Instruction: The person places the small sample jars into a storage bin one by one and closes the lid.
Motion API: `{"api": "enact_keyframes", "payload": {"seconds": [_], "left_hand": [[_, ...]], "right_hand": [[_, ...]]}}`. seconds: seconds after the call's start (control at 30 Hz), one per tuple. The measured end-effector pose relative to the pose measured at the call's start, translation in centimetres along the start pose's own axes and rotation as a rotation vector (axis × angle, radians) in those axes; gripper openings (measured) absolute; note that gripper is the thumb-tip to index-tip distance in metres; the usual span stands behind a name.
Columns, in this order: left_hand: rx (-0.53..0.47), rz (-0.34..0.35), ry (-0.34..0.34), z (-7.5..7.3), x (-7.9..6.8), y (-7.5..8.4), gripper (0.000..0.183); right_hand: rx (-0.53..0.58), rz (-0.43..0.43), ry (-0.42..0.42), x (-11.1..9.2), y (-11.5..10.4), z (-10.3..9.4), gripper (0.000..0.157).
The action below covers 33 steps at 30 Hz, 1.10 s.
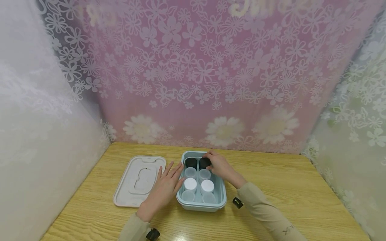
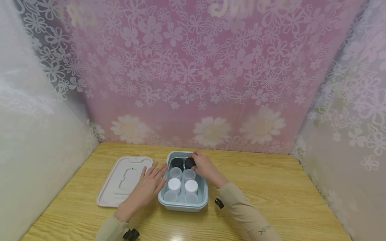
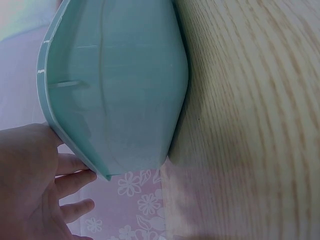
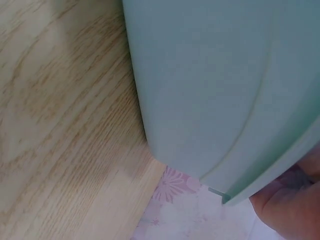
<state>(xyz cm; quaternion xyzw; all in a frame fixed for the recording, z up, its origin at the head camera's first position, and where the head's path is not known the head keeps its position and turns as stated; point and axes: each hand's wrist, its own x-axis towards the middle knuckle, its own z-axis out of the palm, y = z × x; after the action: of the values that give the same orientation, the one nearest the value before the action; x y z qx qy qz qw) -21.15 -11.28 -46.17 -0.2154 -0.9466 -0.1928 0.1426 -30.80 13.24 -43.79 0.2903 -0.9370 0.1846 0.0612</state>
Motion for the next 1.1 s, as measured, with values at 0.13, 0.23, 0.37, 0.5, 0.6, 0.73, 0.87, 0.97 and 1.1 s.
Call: {"api": "enact_keyframes", "payload": {"seconds": [0.13, 0.23, 0.37, 0.5, 0.6, 0.73, 0.87, 0.97, 1.1], "left_hand": [[0.003, 0.001, -0.001, 0.0, 0.0, 0.0, 0.053], [0.003, 0.002, 0.0, -0.1, 0.0, 0.0, 0.053], [0.001, -0.001, -0.003, 0.0, 0.0, 0.0, 0.053], [0.001, -0.005, -0.008, 0.0, 0.0, 0.0, 0.053], [0.005, -0.006, -0.009, 0.0, 0.0, 0.0, 0.053], [0.004, -0.003, -0.008, 0.0, 0.0, 0.1, 0.053], [0.004, 0.002, -0.009, 0.0, 0.0, 0.1, 0.053], [0.009, 0.004, -0.008, 0.0, 0.0, 0.0, 0.053], [0.014, 0.004, -0.007, 0.0, 0.1, -0.1, 0.053]], "right_hand": [[0.002, -0.002, -0.018, -0.1, 0.1, -0.1, 0.046], [-0.002, -0.001, -0.048, -0.1, 0.1, -0.2, 0.045], [-0.025, -0.004, -0.077, -0.1, 0.1, -0.2, 0.037], [-0.024, 0.005, -0.084, -0.1, 0.0, -0.1, 0.034], [-0.037, 0.01, -0.075, -0.2, 0.0, 0.0, 0.033], [-0.074, -0.003, -0.065, -0.3, 0.1, 0.3, 0.033], [-0.073, -0.02, -0.055, -0.4, 0.3, 0.2, 0.036], [-0.021, -0.03, -0.034, -0.5, 0.3, -0.2, 0.039], [0.09, -0.015, -0.001, -0.7, 0.0, -1.4, 0.037]]}}
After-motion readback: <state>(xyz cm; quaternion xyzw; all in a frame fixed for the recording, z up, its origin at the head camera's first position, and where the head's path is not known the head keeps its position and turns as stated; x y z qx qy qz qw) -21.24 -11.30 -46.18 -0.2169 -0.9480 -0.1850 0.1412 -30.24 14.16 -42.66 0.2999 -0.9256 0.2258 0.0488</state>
